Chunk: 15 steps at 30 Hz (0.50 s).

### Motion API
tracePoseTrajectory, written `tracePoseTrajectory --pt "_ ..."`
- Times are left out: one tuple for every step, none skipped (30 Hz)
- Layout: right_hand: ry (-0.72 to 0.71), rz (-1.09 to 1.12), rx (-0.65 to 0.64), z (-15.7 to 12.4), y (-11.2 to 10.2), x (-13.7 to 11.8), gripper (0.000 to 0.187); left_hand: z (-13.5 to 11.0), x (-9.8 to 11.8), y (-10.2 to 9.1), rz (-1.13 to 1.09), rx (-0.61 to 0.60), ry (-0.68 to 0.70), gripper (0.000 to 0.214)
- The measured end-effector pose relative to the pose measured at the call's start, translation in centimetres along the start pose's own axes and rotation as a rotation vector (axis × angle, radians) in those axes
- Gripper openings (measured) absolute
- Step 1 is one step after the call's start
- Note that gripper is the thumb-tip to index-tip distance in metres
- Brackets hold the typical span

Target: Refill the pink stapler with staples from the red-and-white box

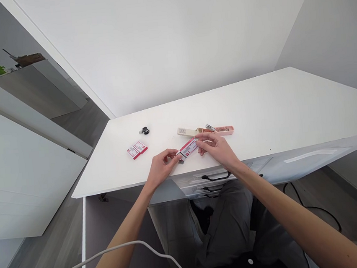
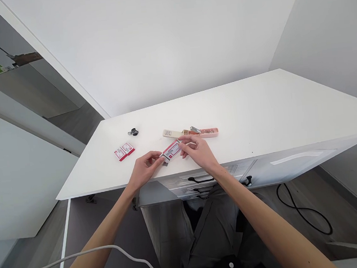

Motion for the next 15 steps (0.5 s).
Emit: tracePoseTrajectory --pt "0.001 -0.004 -0.008 -0.01 0.0 0.04 0.049 0.02 0.07 0.01 0.005 0.0 -0.001 0.043" --pt "0.001 -0.013 -0.019 -0.02 0.05 0.06 0.049 0.04 0.13 0.03 0.009 -0.002 -0.001 0.042" --pt "0.002 -0.024 -0.034 -0.04 0.13 0.07 0.048 0.06 0.19 0.04 0.01 -0.003 0.001 0.042" --pt "0.001 -0.037 -0.048 -0.06 0.22 0.05 0.048 0.09 0.25 0.04 0.008 -0.004 0.003 0.042" --pt "0.001 -0.049 -0.063 -0.08 0.32 0.01 0.047 0.11 0.31 0.03 0.006 -0.006 0.005 0.041" --pt "-0.001 -0.059 -0.076 -0.1 0.42 -0.05 0.047 0.13 0.36 0.03 0.001 -0.009 0.007 0.04" --pt "-0.002 -0.065 -0.086 -0.12 0.5 -0.11 0.047 0.14 0.42 0.03 -0.006 -0.013 0.008 0.04" --pt "-0.003 -0.07 -0.094 -0.13 0.58 -0.17 0.047 0.15 0.47 0.03 -0.014 -0.017 0.007 0.039" --pt "-0.002 -0.074 -0.101 -0.13 0.64 -0.2 0.048 0.15 0.53 0.02 -0.023 -0.021 0.005 0.038" --pt "-0.002 -0.078 -0.106 -0.13 0.69 -0.23 0.048 0.14 0.58 0.02 -0.03 -0.026 0.003 0.037" --pt "-0.001 -0.082 -0.109 -0.13 0.73 -0.24 0.048 0.13 0.63 0.01 -0.036 -0.029 0.001 0.036" --pt "-0.001 -0.085 -0.112 -0.13 0.76 -0.25 0.048 0.12 0.67 -0.01 -0.04 -0.029 -0.002 0.035" --pt "-0.002 -0.087 -0.117 -0.13 0.8 -0.28 0.047 0.11 0.69 -0.02 -0.042 -0.028 -0.005 0.035" --pt "-0.003 -0.087 -0.123 -0.14 0.87 -0.31 0.047 0.11 0.7 -0.04 -0.041 -0.026 -0.007 0.035" --pt "-0.002 -0.084 -0.131 -0.16 0.94 -0.33 0.046 0.11 0.69 -0.04 -0.041 -0.024 -0.01 0.035"
Point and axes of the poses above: each hand's wrist, its own z-axis towards the middle knuckle, its own y-axis out of the palm, x = y × z, the point moved 10 cm from there along z, towards the middle knuckle, and after that the axes turned 3 degrees about y, right-handed, at the moved point
